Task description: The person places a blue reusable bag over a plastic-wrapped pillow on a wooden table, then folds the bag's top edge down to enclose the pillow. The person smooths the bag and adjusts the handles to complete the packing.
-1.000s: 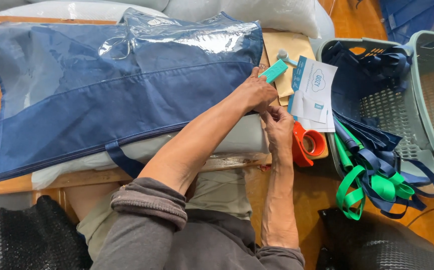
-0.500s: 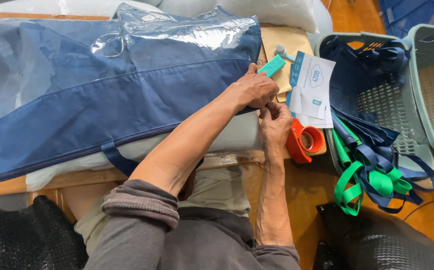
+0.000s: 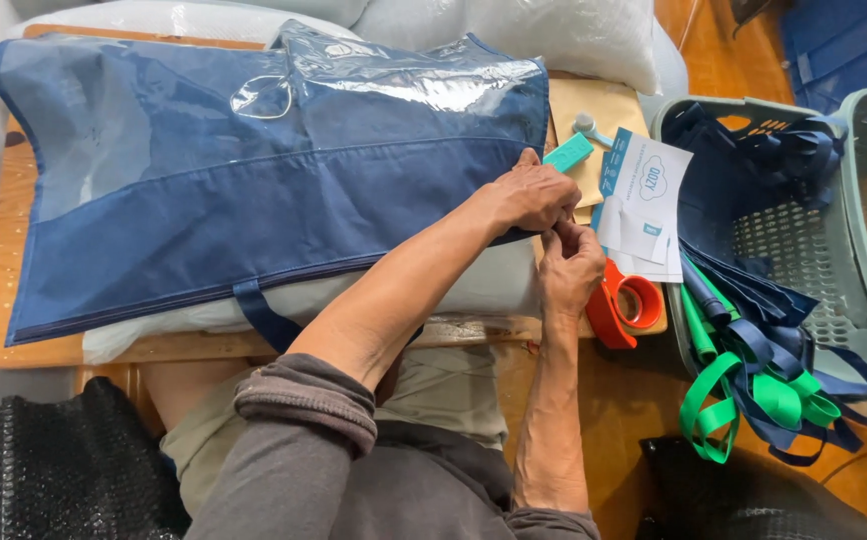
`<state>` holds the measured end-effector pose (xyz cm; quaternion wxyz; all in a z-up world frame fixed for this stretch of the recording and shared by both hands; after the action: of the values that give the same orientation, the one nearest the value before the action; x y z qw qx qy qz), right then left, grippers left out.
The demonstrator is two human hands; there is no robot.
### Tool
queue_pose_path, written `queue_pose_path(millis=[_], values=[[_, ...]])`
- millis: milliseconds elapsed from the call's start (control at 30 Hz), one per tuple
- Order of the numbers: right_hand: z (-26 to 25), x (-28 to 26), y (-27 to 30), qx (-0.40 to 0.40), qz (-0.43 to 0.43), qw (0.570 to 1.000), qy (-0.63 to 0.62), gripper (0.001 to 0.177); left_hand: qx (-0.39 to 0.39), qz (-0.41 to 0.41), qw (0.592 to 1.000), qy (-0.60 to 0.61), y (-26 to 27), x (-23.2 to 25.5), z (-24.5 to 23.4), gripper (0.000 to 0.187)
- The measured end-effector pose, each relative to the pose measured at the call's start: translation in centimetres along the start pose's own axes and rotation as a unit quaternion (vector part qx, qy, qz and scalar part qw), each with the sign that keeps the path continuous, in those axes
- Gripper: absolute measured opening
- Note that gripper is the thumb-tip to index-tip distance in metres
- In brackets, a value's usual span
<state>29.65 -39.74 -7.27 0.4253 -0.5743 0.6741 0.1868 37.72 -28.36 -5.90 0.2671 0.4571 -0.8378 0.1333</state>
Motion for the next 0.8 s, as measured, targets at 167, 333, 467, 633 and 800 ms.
queue_pose_path(millis=[167, 333, 467, 633, 800], values=[[1.4, 2.8, -1.1, -0.03, 0.028, 0.999, 0.01, 0.011, 0.01, -0.006, 1.0, 0.009, -1.0, -1.1, 1.0, 0.016], [0.6, 0.7, -0.2, -0.013, 0.008, 0.999, 0.044, 0.009, 0.01, -0.018, 1.0, 0.02, -1.1, -1.2, 1.1, 0.016], [0.4, 0.6, -0.2, 0.009, 0.018, 1.0, 0.02, 0.013, 0.006, -0.021, 1.0, 0.013, -1.3, -1.4, 1.4, 0.016], [0.6, 1.5, -0.5, -0.002, -0.005, 0.998, 0.062, 0.011, 0.009, -0.02, 1.0, 0.011, -1.1, -0.8, 1.0, 0.015], [0.5, 0.2, 0.7, -0.026, -0.021, 0.997, 0.074, 0.005, 0.015, -0.005, 1.0, 0.005, -3.1, -2.1, 2.5, 0.015]])
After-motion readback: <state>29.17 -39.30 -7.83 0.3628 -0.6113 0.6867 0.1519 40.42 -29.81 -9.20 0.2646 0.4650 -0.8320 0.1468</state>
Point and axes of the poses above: each hand's wrist, its own y-axis away from the middle knuckle, its own z-axis out of the palm, x = y × z, the point moved 8 cm from there along -y, towards the middle knuckle, and after that the axes turned 6 degrees about y, right-handed, at the moved point
